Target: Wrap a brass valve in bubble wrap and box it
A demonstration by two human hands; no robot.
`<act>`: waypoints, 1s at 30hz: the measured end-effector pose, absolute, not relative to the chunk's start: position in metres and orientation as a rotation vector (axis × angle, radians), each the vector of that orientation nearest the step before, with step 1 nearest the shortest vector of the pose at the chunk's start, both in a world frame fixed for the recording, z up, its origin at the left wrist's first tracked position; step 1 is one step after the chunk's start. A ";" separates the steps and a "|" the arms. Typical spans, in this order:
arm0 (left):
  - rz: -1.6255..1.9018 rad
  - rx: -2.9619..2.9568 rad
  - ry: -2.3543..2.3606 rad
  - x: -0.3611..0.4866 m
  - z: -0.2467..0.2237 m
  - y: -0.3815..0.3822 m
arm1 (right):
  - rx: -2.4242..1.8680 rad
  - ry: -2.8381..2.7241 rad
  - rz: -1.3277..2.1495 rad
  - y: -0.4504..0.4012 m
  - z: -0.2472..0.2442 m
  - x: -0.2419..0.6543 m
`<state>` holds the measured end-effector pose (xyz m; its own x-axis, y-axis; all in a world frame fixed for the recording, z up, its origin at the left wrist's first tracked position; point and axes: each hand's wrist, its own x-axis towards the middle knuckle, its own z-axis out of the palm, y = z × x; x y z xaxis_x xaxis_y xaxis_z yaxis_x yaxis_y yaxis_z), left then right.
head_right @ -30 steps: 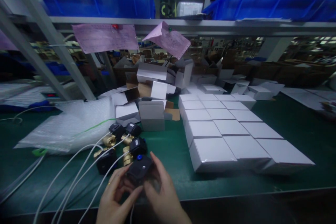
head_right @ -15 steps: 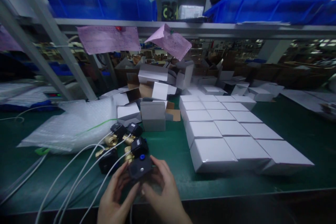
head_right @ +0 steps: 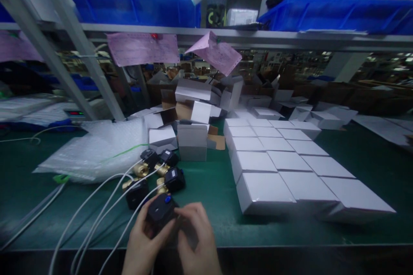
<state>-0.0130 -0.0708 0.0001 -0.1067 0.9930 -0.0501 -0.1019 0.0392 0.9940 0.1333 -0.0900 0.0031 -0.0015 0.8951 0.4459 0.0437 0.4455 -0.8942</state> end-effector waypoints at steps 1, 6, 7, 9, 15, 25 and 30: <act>1.296 1.124 1.186 -0.015 0.004 -0.072 | -0.924 -1.360 0.825 -0.089 0.003 0.135; 1.185 1.762 0.982 -0.029 0.032 -0.084 | -0.927 -1.219 1.032 -0.093 -0.010 0.142; 1.181 1.842 0.940 -0.032 0.037 -0.086 | -0.909 -1.208 1.085 -0.095 -0.013 0.143; 1.156 1.914 0.871 -0.035 0.046 -0.091 | -0.887 -1.186 1.162 -0.098 -0.015 0.143; 1.078 1.935 0.854 -0.035 0.057 -0.096 | -0.828 -1.095 1.286 -0.103 -0.007 0.139; 1.151 1.191 0.922 -0.030 0.059 -0.098 | -0.786 -0.950 1.560 -0.107 -0.004 0.121; 1.171 0.649 0.865 -0.023 0.077 -0.095 | -0.727 -0.909 1.540 -0.126 -0.014 0.101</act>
<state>-0.0226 -0.0948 0.0768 0.1463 0.9605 -0.2366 -0.5086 0.2782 0.8148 0.1012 -0.1257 -0.0136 -0.1598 0.9866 0.0346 -0.5068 -0.0519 -0.8605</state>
